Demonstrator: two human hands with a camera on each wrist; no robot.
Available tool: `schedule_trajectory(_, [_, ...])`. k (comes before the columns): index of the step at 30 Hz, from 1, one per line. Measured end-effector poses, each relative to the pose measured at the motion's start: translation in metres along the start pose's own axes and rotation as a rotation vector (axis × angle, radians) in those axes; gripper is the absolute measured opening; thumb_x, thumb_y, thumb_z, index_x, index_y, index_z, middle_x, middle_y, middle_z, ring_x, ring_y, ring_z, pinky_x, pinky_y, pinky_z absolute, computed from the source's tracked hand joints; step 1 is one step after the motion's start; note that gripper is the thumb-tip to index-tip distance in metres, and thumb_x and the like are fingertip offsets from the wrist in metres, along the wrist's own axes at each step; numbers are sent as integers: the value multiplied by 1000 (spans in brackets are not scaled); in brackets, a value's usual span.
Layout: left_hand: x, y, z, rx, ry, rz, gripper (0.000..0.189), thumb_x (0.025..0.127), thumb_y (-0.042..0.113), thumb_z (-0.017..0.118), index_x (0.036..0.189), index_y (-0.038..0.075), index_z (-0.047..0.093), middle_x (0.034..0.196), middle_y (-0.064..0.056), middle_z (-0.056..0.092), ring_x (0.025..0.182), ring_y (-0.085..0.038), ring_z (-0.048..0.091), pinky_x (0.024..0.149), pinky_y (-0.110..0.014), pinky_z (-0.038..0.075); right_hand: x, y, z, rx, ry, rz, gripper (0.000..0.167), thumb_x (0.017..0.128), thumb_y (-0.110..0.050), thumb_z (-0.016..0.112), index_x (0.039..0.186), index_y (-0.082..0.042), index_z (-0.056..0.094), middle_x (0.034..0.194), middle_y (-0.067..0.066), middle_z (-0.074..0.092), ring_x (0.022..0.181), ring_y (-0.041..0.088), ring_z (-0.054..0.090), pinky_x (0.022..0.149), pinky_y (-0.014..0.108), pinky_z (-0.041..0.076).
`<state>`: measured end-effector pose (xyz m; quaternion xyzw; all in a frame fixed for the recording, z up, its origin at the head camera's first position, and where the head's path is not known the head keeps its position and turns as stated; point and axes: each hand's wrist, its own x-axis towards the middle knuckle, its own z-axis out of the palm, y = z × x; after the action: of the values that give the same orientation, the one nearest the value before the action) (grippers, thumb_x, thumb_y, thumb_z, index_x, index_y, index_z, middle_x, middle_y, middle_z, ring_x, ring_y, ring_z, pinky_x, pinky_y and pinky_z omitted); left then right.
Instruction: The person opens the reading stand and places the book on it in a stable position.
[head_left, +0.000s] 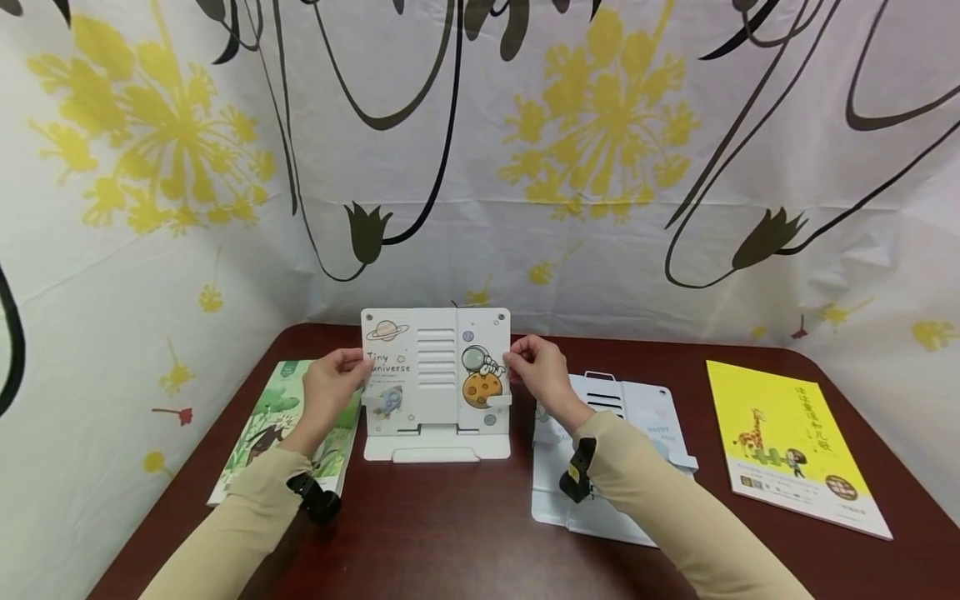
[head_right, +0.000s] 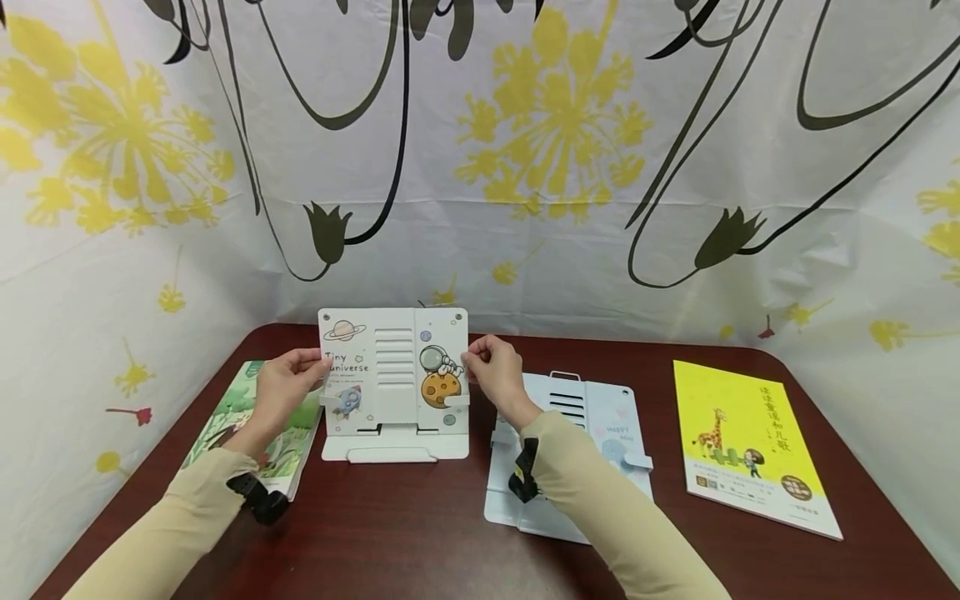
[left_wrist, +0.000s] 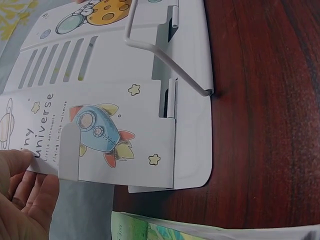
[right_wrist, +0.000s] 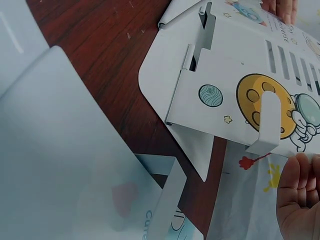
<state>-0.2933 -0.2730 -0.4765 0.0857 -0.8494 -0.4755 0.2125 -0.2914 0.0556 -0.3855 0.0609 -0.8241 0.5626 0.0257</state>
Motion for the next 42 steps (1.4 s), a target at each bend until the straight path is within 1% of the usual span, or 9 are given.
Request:
schedule_trajectory(10, [0,-2,3,-3,15,-8,45,79,55,65,106,19,68,93,2,69,79,-11,66,67,-26,55,-2,0,0,0,-4,2,10,88,-9,65,91,-1,60,77,9,60,63,14,62,68,36,57])
schedule_trajectory(16, [-1,1,2,-6,16,-4,45,80,54,65,106,17,68,93,0,69,78,-12,66,65,-23,54,-1,0,-1,-10,-12,6,10,88,-10,65,91,-1,60,77,10,60,64,13,62,65,31,57])
schedule_trajectory(21, [-20,44,-17,-26,-54,-32,43,87,43,64,112,9,66,100,-10,69,86,-18,67,63,-20,53,-6,1,-3,59,28,-8,16,91,-11,62,102,-1,59,86,12,61,69,12,62,65,26,55])
schedule_trajectory(24, [-33,71,-40,-31,-114,-73,40,91,31,61,119,3,62,109,-18,66,94,-22,66,70,-22,53,-22,-7,1,153,97,-119,18,92,-7,59,107,1,59,91,16,61,70,15,60,64,24,54])
schedule_trajectory(26, [-34,73,-56,9,-119,-79,40,93,30,58,121,2,60,112,-19,65,93,-17,66,72,-18,51,-39,-16,10,174,94,-219,15,91,-4,59,105,2,60,89,17,62,70,18,59,62,25,52])
schedule_trajectory(30, [-33,56,-87,109,-105,-96,44,95,31,54,126,1,57,117,-21,63,97,-21,64,70,-17,49,-79,-31,42,157,-138,-327,14,88,-1,60,102,1,63,86,16,64,71,18,62,63,25,53])
schedule_trajectory(35, [-39,28,-120,173,-123,-170,49,97,29,50,131,-6,48,124,-28,54,111,-36,54,82,-40,50,-116,-32,92,279,-485,-156,20,89,-1,59,107,7,61,93,22,65,79,20,66,69,23,55])
schedule_trajectory(38, [-43,14,-137,221,-154,-226,53,97,28,50,133,-11,43,127,-32,50,115,-41,50,88,-47,47,-126,-31,118,392,-545,-6,24,88,2,59,110,12,58,99,27,64,86,28,67,73,27,55])
schedule_trajectory(42, [-45,2,-156,303,-230,-284,61,97,29,49,133,-18,35,129,-39,43,116,-48,45,92,-52,44,-128,-30,145,432,-530,113,31,88,4,58,116,15,55,106,28,63,96,28,64,79,32,54])
